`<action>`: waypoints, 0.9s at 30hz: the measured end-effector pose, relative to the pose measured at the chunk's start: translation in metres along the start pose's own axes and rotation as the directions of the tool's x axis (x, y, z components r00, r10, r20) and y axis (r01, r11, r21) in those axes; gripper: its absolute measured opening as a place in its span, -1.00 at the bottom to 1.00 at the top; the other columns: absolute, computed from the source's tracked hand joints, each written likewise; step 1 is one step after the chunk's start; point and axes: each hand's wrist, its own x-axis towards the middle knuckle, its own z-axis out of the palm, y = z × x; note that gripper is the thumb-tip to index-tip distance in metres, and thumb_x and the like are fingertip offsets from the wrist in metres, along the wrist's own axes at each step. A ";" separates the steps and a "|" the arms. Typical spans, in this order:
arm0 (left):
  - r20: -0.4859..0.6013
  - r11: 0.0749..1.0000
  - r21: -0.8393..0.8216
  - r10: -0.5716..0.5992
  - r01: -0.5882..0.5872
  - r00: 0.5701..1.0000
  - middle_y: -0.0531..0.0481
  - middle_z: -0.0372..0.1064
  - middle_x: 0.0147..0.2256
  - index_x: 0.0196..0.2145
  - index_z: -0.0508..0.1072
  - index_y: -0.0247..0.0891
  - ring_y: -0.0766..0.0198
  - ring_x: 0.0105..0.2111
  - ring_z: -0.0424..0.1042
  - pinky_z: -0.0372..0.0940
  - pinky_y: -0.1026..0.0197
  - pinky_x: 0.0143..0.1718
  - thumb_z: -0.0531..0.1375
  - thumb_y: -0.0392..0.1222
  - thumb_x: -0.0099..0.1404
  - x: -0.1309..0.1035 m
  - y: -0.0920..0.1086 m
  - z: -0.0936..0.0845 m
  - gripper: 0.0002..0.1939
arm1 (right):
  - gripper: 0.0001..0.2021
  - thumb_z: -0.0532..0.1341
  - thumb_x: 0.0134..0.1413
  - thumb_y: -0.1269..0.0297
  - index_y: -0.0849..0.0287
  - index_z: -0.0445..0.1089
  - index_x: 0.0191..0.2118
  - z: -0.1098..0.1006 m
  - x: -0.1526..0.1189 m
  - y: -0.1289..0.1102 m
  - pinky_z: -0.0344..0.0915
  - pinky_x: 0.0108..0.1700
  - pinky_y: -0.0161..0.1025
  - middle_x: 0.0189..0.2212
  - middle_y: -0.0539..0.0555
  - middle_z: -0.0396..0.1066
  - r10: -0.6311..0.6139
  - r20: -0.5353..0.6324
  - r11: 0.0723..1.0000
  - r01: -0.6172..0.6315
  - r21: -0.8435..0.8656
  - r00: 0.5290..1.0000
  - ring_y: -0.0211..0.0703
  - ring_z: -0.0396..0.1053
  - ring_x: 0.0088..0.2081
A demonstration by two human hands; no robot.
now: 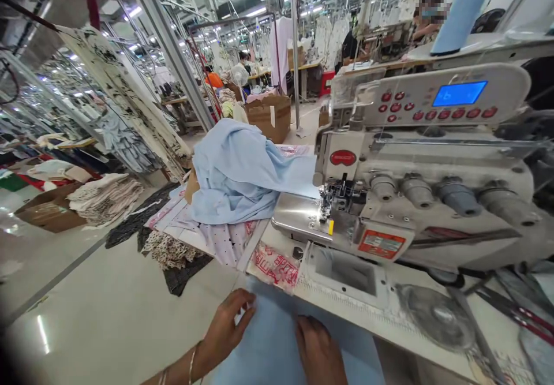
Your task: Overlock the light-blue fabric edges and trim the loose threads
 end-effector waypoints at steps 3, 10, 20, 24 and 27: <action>-0.008 0.990 0.033 -0.140 0.140 0.990 -0.09 0.36 -0.30 -0.26 0.35 -0.24 0.20 -0.32 0.40 0.37 0.17 -0.30 0.00 -0.30 0.36 -0.003 -0.023 0.021 -0.86 | -0.48 -0.21 0.36 0.07 0.13 0.47 -0.15 0.012 0.017 -0.015 0.39 -0.13 0.01 -0.22 0.16 0.51 -0.060 0.008 0.998 0.060 0.015 0.998 0.08 0.48 -0.20; 0.081 0.988 0.152 -0.038 0.026 0.996 -0.13 0.31 -0.28 -0.29 0.31 -0.28 0.11 -0.26 0.29 0.28 0.04 -0.20 -0.04 -0.39 0.33 -0.012 -0.027 0.009 -0.84 | -0.69 -0.06 0.34 0.19 0.06 0.43 -0.16 -0.003 0.011 -0.021 0.43 -0.21 -0.20 -0.24 0.04 0.51 -0.192 0.116 0.980 0.184 0.075 0.975 -0.11 0.51 -0.23; 0.181 0.996 0.089 0.000 -0.016 0.983 -0.11 0.32 -0.26 -0.26 0.27 -0.26 0.16 -0.25 0.31 0.31 0.11 -0.17 0.02 -0.40 0.29 -0.093 -0.007 0.008 -0.89 | -0.66 -0.04 0.32 0.22 0.18 0.40 0.00 0.002 0.019 -0.039 0.28 0.08 0.04 -0.02 0.20 0.40 -0.150 0.240 0.988 0.136 0.073 0.959 0.04 0.37 0.02; 0.014 0.979 -0.045 -0.198 0.199 0.980 -0.20 0.32 -0.09 -0.04 0.28 -0.25 0.09 -0.07 0.35 0.37 0.04 -0.05 0.08 -0.21 0.34 -0.070 -0.026 0.000 -0.76 | -0.72 0.11 0.19 0.46 0.29 0.38 0.01 0.004 0.034 -0.049 0.21 0.11 0.09 -0.02 0.26 0.37 -0.102 0.309 0.995 0.101 0.020 0.946 0.08 0.32 0.06; -0.064 0.989 0.082 -0.121 0.126 0.991 -0.11 0.36 -0.05 -0.17 0.41 -0.14 0.04 -0.06 0.40 0.43 0.04 -0.09 0.23 -0.03 0.24 -0.046 -0.028 -0.003 -0.77 | -0.85 0.24 0.09 0.51 0.28 0.43 -0.18 -0.003 0.039 -0.060 0.27 0.03 0.08 -0.22 0.11 0.45 -0.015 0.333 0.998 0.034 -0.052 0.943 0.00 0.40 -0.09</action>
